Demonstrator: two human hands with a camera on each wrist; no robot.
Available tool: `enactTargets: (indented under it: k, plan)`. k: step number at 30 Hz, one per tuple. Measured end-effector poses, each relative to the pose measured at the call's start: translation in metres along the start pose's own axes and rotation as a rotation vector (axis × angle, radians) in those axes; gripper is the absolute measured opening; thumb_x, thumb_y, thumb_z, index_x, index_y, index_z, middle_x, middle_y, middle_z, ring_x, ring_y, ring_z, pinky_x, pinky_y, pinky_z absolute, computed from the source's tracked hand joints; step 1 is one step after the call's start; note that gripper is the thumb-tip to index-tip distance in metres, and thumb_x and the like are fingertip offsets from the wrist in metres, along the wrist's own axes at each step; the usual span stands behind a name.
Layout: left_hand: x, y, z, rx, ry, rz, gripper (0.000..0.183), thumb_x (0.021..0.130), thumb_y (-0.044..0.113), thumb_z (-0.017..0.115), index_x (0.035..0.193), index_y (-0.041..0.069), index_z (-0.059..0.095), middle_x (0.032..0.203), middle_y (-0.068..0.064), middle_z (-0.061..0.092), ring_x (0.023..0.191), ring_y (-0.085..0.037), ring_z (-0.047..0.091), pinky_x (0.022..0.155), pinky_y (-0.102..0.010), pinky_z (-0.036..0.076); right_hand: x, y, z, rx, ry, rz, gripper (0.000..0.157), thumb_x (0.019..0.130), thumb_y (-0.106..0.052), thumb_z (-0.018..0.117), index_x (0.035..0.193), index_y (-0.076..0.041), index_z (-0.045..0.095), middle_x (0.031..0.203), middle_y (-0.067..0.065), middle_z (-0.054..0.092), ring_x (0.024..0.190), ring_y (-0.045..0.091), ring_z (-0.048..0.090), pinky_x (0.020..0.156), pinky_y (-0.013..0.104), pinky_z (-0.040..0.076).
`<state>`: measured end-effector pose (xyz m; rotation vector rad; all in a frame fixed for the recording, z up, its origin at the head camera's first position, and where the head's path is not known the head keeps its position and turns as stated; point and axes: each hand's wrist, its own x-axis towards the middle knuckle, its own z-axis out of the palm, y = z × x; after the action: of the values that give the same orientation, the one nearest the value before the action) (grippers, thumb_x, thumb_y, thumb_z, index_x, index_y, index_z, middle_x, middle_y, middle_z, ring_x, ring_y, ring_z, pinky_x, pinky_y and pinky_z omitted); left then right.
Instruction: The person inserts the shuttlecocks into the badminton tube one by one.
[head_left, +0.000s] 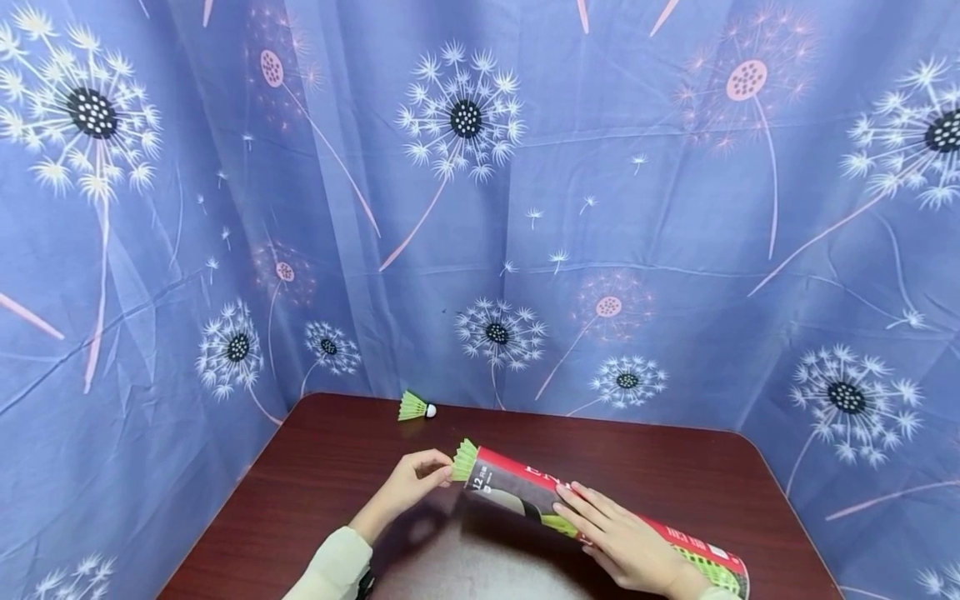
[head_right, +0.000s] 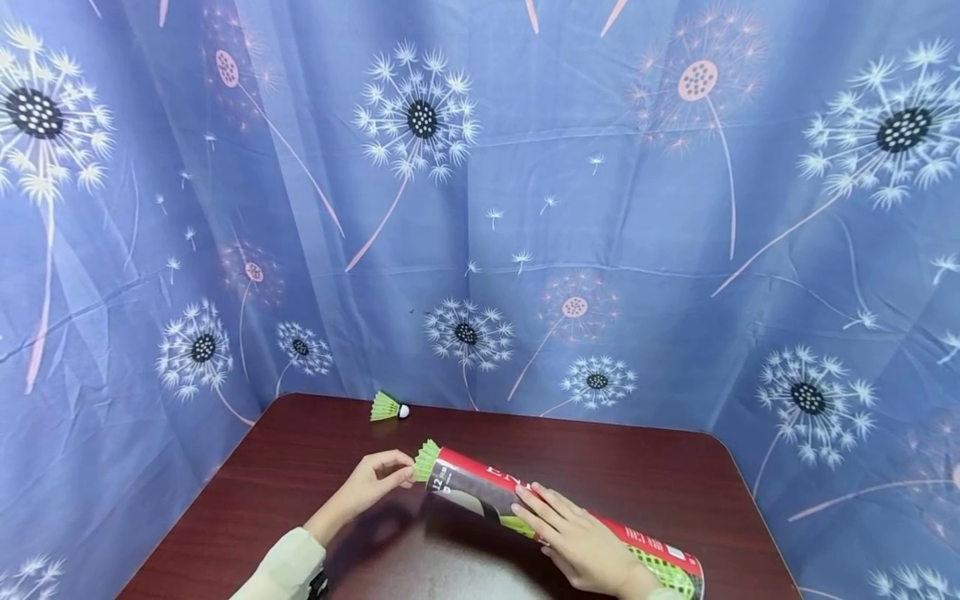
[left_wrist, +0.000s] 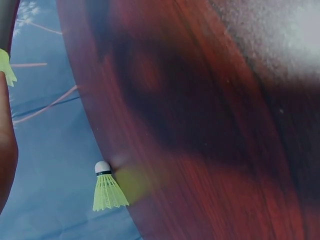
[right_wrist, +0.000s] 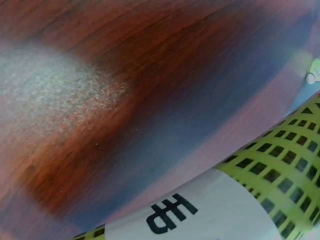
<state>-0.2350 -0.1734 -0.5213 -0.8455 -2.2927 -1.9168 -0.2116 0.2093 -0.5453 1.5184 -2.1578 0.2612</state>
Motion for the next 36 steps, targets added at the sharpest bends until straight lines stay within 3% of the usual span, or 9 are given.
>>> enactTargets:
  k: [6, 13, 19, 24, 32, 36]
  plan:
    - [0.001, 0.007, 0.002, 0.028, -0.003, -0.02, 0.008, 0.092, -0.004, 0.059, 0.096, -0.008, 0.064, 0.087, -0.027, 0.064, 0.079, -0.039, 0.065, 0.071, -0.048, 0.056, -0.001, 0.001, -0.001, 0.001, -0.003, 0.0, 0.057, 0.094, -0.022, 0.058, 0.145, -0.003, 0.04, 0.151, 0.016, 0.035, 0.134, 0.035, 0.038, 0.116, 0.028, 0.013]
    - [0.0, 0.008, 0.004, 0.033, -0.003, -0.025, 0.008, 0.091, -0.005, 0.059, 0.095, -0.011, 0.064, 0.087, -0.03, 0.064, 0.078, -0.018, 0.065, 0.072, -0.051, 0.055, -0.003, -0.001, 0.0, 0.009, -0.008, -0.003, 0.058, 0.093, -0.022, 0.06, 0.144, -0.003, 0.041, 0.151, 0.016, 0.035, 0.133, 0.036, 0.039, 0.116, 0.028, 0.012]
    - [0.0, 0.008, 0.006, 0.049, -0.003, 0.01, 0.007, 0.09, -0.007, 0.06, 0.093, -0.013, 0.063, 0.084, -0.031, 0.063, 0.075, -0.015, 0.064, 0.069, -0.053, 0.055, -0.004, -0.002, -0.001, 0.015, -0.009, 0.001, 0.057, 0.094, -0.023, 0.058, 0.144, -0.003, 0.04, 0.151, 0.016, 0.035, 0.132, 0.037, 0.04, 0.116, 0.028, 0.012]
    - [0.003, 0.01, 0.009, 0.087, -0.004, 0.031, 0.006, 0.089, -0.008, 0.061, 0.092, -0.011, 0.064, 0.081, -0.028, 0.063, 0.073, -0.016, 0.063, 0.065, -0.045, 0.056, -0.003, -0.001, -0.002, 0.004, -0.009, -0.001, 0.057, 0.094, -0.023, 0.058, 0.145, -0.004, 0.04, 0.151, 0.016, 0.036, 0.134, 0.035, 0.039, 0.116, 0.028, 0.012]
    - [0.009, -0.013, 0.014, 0.1, -0.009, 0.065, 0.006, 0.089, -0.006, 0.062, 0.091, -0.008, 0.067, 0.078, -0.025, 0.064, 0.071, -0.01, 0.06, 0.061, -0.039, 0.056, -0.003, -0.001, -0.002, 0.003, -0.009, 0.001, 0.059, 0.092, -0.021, 0.06, 0.145, -0.003, 0.04, 0.151, 0.016, 0.035, 0.132, 0.037, 0.04, 0.116, 0.028, 0.012]
    - [0.011, -0.022, 0.014, 0.103, -0.008, 0.077, 0.005, 0.089, -0.003, 0.064, 0.091, -0.003, 0.069, 0.079, -0.02, 0.065, 0.072, -0.005, 0.058, 0.06, -0.03, 0.055, -0.003, -0.002, -0.002, 0.0, -0.008, -0.004, 0.059, 0.092, -0.021, 0.06, 0.145, -0.003, 0.04, 0.151, 0.016, 0.035, 0.132, 0.036, 0.04, 0.117, 0.028, 0.012]
